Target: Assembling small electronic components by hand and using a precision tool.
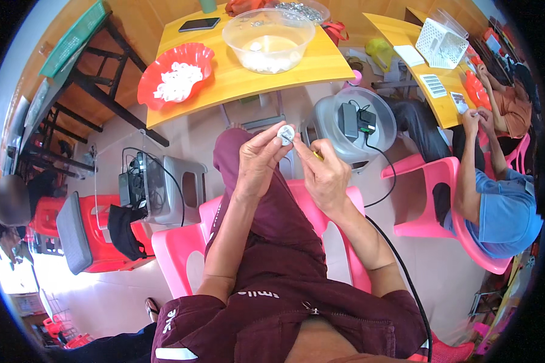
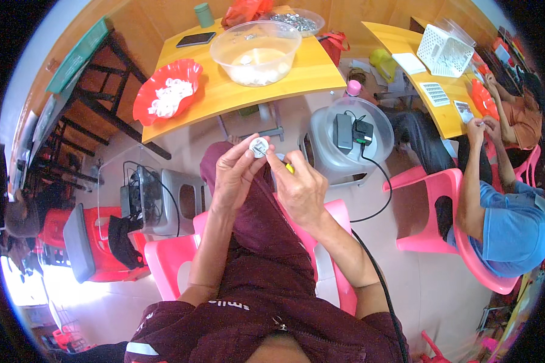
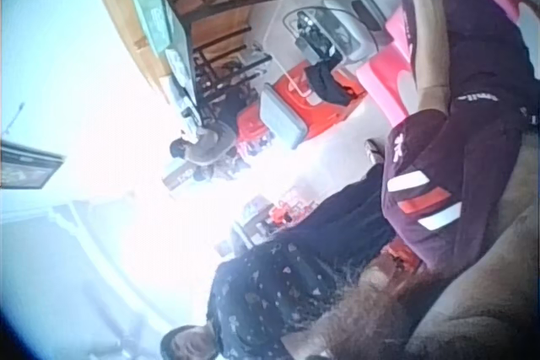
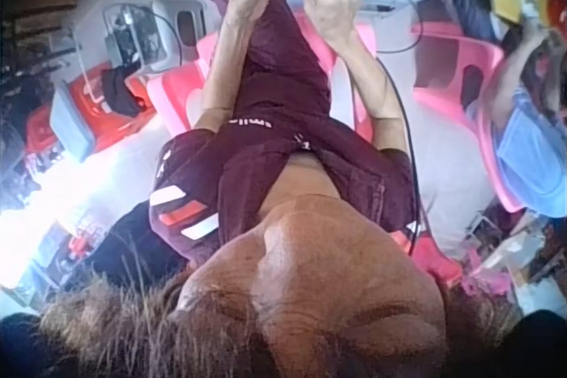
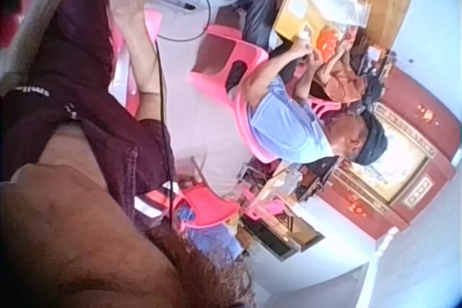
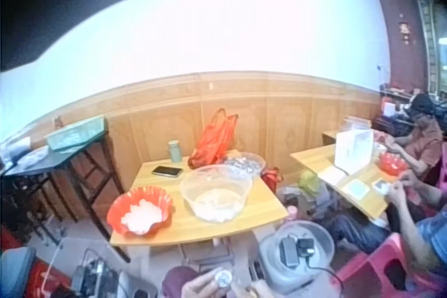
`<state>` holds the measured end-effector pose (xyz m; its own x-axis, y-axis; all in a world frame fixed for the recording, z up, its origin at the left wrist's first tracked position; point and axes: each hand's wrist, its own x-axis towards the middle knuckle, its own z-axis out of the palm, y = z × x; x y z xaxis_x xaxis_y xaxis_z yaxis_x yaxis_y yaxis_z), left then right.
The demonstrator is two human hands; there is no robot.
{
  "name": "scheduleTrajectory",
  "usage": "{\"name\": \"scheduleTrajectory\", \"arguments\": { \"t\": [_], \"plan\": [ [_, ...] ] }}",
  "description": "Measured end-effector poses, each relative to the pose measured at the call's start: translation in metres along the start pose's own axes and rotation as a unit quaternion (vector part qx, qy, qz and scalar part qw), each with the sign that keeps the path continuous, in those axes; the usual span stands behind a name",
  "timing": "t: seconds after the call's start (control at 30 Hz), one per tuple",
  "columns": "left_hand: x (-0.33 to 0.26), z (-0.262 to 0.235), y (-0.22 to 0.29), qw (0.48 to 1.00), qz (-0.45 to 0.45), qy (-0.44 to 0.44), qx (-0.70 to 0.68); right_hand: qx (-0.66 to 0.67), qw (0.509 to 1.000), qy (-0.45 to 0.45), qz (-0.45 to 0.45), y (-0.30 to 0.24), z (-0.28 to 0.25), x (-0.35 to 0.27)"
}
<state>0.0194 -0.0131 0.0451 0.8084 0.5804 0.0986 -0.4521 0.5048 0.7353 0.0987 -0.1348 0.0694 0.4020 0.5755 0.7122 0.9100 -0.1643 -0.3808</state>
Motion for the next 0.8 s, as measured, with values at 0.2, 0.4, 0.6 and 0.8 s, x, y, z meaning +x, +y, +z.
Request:
{"name": "scheduleTrajectory", "arguments": {
  "t": [0.2, 0.4, 0.6, 0.8],
  "plan": [
    [-0.001, 0.003, 0.000, 1.000, 0.008, 0.003, 0.008, -0.017, 0.999, -0.033, 0.013, -0.001, -0.002, -0.002],
    [-0.001, 0.009, 0.004, 1.000, 0.004, -0.015, -0.023, 0.102, 0.990, -0.024, 0.091, -0.001, 0.000, 0.002],
    [-0.001, 0.007, -0.001, 1.000, 0.001, 0.001, -0.026, -0.032, 0.998, -0.046, 0.029, -0.005, -0.006, 0.000],
    [-0.002, 0.012, 0.001, 1.000, -0.009, 0.005, -0.015, 0.040, 0.994, -0.050, 0.091, -0.003, -0.004, 0.002]
  ]
}}
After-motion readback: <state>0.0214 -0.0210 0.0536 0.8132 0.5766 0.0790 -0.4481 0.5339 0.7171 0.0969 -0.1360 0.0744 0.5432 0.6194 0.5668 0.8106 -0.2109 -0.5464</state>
